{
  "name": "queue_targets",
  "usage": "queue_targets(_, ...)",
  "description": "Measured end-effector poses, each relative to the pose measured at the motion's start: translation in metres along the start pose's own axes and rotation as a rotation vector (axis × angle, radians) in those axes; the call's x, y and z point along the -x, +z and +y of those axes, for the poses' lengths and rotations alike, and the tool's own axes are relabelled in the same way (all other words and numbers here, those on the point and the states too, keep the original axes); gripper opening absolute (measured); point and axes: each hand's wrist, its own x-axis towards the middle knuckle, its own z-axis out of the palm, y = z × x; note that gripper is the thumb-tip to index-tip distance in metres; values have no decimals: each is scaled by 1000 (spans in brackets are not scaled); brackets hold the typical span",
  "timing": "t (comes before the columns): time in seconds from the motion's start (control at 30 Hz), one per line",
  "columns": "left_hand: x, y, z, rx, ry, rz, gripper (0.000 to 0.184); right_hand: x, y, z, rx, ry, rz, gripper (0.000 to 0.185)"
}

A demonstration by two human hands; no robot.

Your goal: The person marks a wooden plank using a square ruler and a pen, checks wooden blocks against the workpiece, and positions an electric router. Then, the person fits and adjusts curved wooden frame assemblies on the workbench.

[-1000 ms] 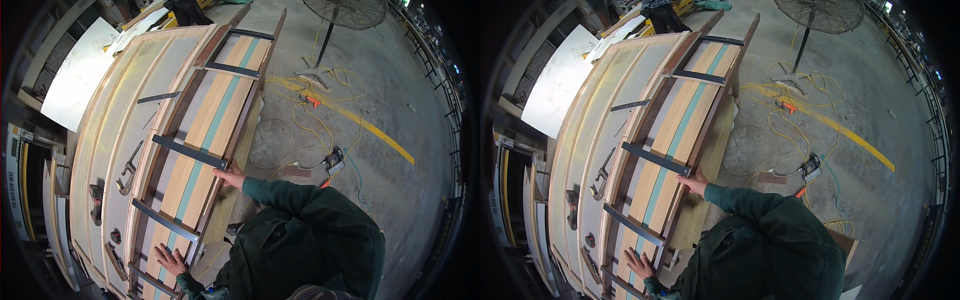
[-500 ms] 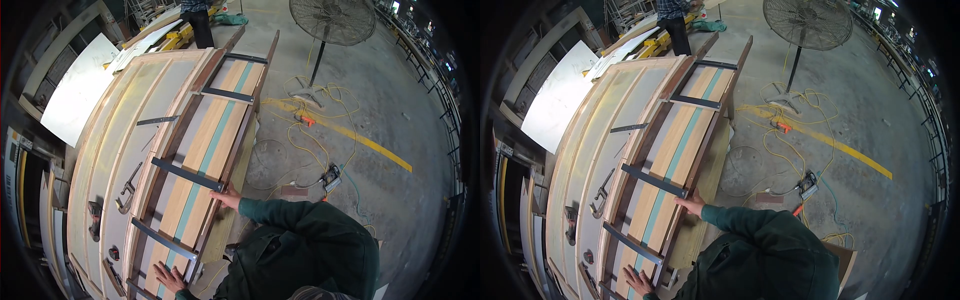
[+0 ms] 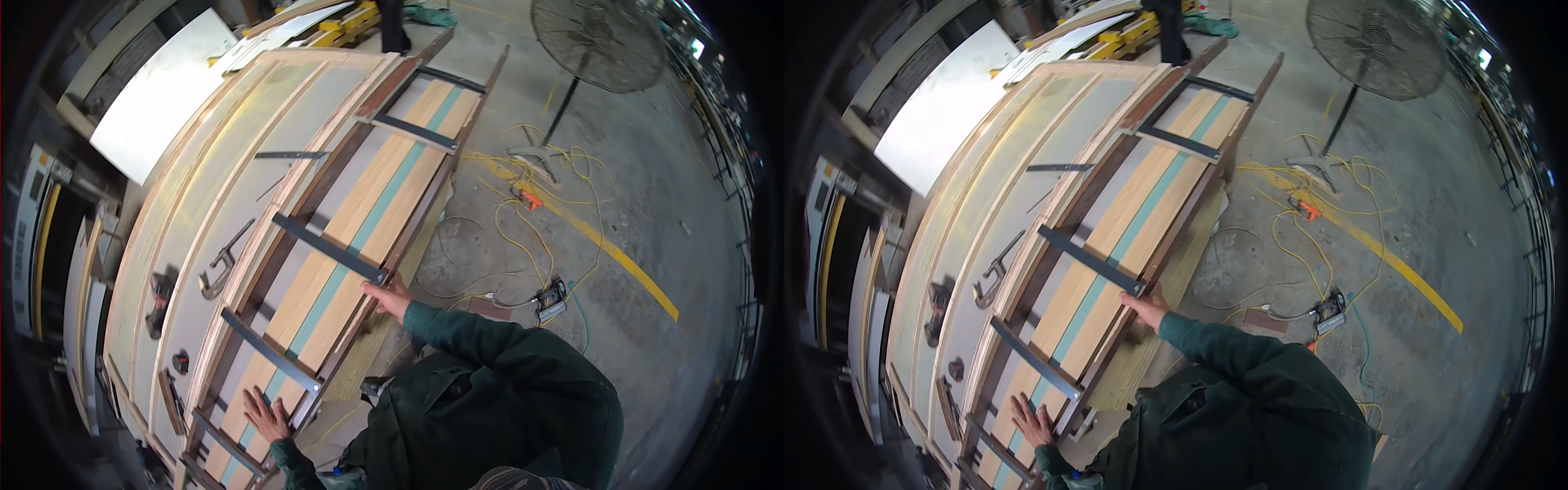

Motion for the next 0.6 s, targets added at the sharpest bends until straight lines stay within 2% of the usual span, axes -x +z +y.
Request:
queue_targets(0.07, -1, -2, 2, 30, -5, -12, 63, 5, 2, -5, -25, -25, 14, 62)
queue_targets(0.2, -1, 2, -2, 38, -18, -11, 64, 7, 2, -12, 28, 33, 1, 68)
queue_targets(0.4, -1, 3, -4, 35, -23, 5, 68, 3, -2, -3, 17, 18, 5, 53)
queue_targets(0.5, -8, -7, 9, 112, 45, 125, 62, -21, -20, 14, -1, 124, -122, 51)
queue_targets(0.6, -4, -3, 3, 116, 15, 142, 66, -25, -31, 19, -20, 81, -197, 51)
